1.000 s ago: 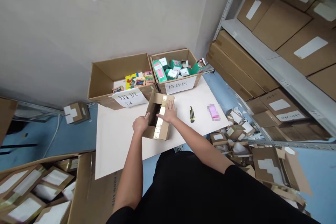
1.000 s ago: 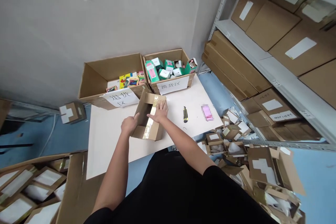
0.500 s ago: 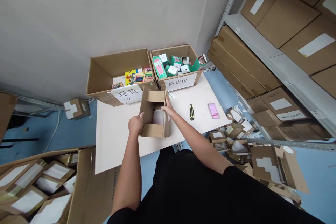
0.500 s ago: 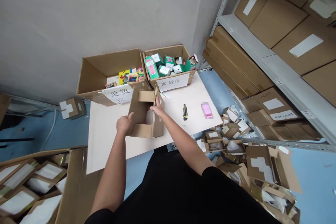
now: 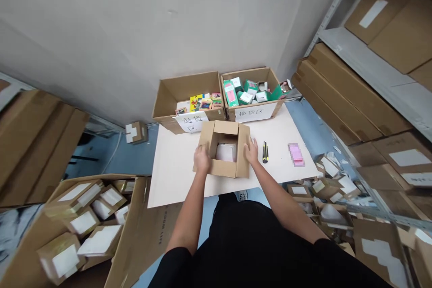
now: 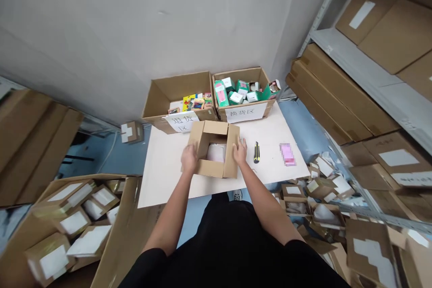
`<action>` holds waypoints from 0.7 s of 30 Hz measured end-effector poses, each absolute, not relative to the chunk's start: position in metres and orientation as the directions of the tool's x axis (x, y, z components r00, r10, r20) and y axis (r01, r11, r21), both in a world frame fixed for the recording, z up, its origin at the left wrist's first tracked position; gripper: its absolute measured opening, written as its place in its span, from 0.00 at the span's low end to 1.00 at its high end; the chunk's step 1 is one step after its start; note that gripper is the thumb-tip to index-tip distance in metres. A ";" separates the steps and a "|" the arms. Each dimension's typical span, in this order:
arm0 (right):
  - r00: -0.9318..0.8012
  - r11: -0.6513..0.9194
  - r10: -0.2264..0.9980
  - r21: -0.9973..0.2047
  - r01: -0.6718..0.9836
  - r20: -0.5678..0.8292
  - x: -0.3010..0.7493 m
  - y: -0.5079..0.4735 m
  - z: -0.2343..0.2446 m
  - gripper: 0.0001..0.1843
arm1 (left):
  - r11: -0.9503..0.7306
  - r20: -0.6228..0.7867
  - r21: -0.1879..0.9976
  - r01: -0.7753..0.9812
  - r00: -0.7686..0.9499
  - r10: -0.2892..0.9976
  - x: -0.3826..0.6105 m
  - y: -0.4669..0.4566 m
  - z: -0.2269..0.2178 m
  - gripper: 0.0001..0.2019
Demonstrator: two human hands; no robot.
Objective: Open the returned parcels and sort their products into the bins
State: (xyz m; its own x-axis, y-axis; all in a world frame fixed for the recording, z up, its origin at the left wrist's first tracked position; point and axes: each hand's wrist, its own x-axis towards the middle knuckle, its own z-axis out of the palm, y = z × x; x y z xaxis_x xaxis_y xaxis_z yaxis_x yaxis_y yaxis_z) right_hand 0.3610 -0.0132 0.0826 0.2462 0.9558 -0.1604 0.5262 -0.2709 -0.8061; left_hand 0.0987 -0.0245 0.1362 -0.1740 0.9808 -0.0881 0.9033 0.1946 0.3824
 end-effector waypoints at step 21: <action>0.015 -0.223 0.955 -0.680 0.698 -0.298 0.323 -0.016 0.082 0.42 | 0.086 -0.436 0.635 0.768 0.264 0.861 0.039 -0.088 0.144 0.57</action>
